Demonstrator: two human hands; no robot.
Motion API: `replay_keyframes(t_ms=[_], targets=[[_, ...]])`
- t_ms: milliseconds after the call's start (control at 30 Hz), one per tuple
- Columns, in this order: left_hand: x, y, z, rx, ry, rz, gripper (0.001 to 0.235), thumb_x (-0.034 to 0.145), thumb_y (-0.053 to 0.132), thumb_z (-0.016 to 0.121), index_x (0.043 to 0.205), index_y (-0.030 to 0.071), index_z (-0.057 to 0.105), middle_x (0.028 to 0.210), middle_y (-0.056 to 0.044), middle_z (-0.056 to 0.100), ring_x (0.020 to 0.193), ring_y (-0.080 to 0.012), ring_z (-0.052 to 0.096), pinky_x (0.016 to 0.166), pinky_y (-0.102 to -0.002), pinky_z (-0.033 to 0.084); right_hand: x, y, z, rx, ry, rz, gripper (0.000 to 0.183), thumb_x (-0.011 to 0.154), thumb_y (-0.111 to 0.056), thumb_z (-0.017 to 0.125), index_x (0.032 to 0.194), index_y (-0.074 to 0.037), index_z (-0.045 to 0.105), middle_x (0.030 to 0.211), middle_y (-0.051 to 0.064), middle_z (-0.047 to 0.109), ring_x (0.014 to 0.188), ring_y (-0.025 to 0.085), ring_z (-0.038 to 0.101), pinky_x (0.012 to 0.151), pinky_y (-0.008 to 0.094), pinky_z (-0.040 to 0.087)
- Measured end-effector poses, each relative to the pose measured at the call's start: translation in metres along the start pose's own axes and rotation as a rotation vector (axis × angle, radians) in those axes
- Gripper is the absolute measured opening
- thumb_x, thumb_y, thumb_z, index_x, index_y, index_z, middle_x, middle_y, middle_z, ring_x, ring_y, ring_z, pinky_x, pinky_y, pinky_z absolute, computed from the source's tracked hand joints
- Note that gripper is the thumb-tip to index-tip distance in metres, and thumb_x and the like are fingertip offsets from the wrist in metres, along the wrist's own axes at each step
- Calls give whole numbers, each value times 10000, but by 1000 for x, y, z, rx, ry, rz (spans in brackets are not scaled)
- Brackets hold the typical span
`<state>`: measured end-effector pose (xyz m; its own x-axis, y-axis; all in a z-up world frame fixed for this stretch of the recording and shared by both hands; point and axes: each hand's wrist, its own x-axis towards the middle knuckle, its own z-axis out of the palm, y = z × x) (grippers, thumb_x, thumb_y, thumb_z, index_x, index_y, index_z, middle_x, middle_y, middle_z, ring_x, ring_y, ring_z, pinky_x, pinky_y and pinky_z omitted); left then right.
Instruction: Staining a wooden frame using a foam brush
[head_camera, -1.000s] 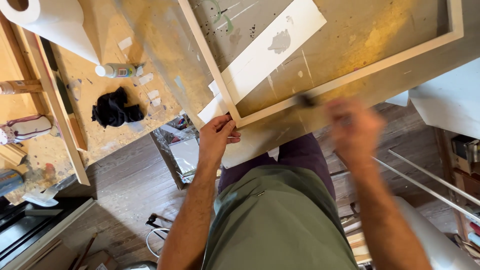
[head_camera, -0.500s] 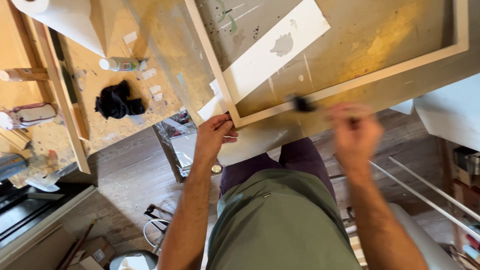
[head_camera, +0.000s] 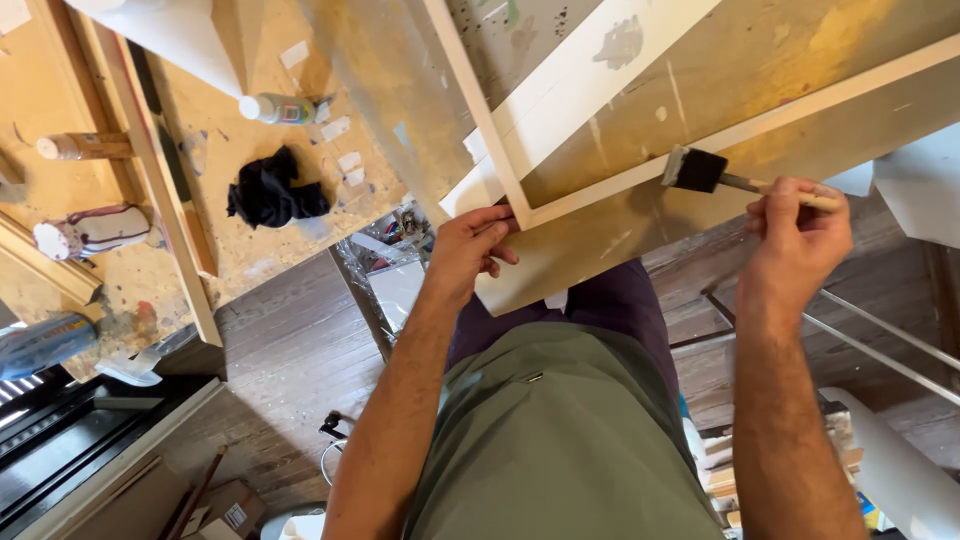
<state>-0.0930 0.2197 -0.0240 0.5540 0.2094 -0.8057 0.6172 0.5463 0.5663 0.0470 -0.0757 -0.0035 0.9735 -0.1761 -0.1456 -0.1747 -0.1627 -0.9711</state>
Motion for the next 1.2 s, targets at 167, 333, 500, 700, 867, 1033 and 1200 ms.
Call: replay_keyframes(t_ms=[167,333,500,700,867,1033,1200], targets=[[12,-21,-13,-108,-91,115,376,950,25,676,1300,-98,613,1143,-246,741,514,-244,716,328,-239,518,-49,3,45,-105,-175,-74,113,1096,-66,719,999,-31,674,779,94,634,658,135,586,618,298,498],[12,-22,-15,-114,-114,112,500,812,-99,525,1303,-102,619,1178,-263,731,474,-249,693,303,-237,462,-31,-9,24,-114,-98,-145,76,1130,-40,706,1082,-18,651,792,130,644,679,169,619,649,287,512],[10,-19,-13,-114,-112,117,562,738,-92,491,1282,-109,627,1154,-260,737,421,-227,656,295,-235,441,-77,-17,55,-134,-203,-66,57,1079,-49,705,1040,-27,670,772,111,656,669,138,599,645,277,498],[17,-30,-18,-115,-119,132,565,751,-77,479,1292,-94,638,1173,-271,725,338,-167,535,301,-277,364,-70,-23,43,-121,-216,-102,50,1118,-43,667,1085,-13,644,774,118,642,677,152,601,676,278,497],[22,-31,-18,-129,-138,131,564,747,-84,462,1279,-85,649,1155,-268,735,318,-137,491,305,-261,348,-97,-32,76,-71,-265,-38,43,1067,-54,694,1055,-20,670,743,103,653,635,130,581,656,271,500],[15,-25,-17,-110,-139,143,575,738,-85,459,1282,-96,646,1164,-287,724,316,-126,466,324,-275,336,-77,-24,49,-121,-228,-129,84,1124,-19,679,1125,47,626,779,152,659,664,148,601,664,271,508],[25,-38,-22,-135,-138,145,545,754,-89,473,1271,-97,646,1131,-272,732,307,-140,472,306,-280,345,-105,-42,87,-120,-324,-116,50,1032,-6,726,1020,27,691,750,141,678,672,180,622,685,334,538]])
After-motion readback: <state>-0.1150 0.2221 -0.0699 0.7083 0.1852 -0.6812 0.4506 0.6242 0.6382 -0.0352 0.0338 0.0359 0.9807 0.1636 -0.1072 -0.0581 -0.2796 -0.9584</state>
